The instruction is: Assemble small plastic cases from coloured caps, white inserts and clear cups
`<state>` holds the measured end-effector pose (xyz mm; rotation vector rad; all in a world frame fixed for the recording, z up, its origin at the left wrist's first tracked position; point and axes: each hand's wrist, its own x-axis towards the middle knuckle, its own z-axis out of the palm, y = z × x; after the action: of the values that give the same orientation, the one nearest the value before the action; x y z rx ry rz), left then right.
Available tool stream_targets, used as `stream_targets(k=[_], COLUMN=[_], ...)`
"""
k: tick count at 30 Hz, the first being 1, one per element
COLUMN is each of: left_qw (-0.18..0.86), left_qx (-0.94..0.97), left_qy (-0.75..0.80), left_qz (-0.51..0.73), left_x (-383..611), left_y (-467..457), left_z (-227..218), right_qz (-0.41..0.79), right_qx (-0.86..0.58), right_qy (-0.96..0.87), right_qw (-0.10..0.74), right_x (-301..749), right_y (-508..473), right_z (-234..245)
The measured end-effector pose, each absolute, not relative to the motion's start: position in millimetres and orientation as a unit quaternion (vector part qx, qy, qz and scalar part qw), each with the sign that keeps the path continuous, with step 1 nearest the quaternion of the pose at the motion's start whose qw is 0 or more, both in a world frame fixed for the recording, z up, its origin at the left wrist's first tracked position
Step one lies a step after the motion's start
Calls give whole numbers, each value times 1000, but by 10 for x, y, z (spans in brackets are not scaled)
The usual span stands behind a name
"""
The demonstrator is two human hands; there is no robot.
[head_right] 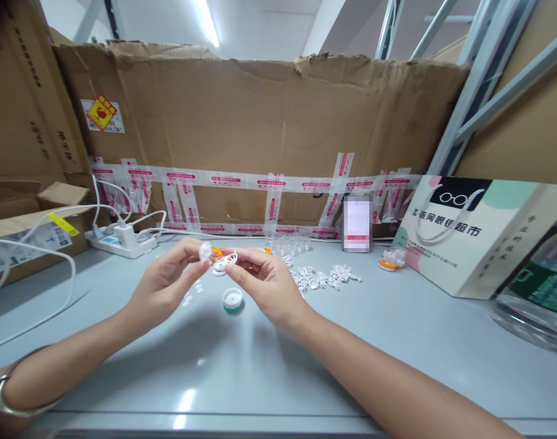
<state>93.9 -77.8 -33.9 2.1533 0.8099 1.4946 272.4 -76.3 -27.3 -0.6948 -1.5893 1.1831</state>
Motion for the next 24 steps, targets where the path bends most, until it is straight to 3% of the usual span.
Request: stream_targets(k=[15,24], left_qw=[-165,-218], left_qx=[848,842], left_qy=[318,328], left_qz=[391,369], left_x=[925,973], left_y=[-747,-790], left_z=[-426,-448], right_qz=[469,450], right_qx=[-293,-339], right_qy=[-696,-676], right_qw=[459,475], right_x=[2707,2638], right_y=[-734,-762], right_z=[-331,-401])
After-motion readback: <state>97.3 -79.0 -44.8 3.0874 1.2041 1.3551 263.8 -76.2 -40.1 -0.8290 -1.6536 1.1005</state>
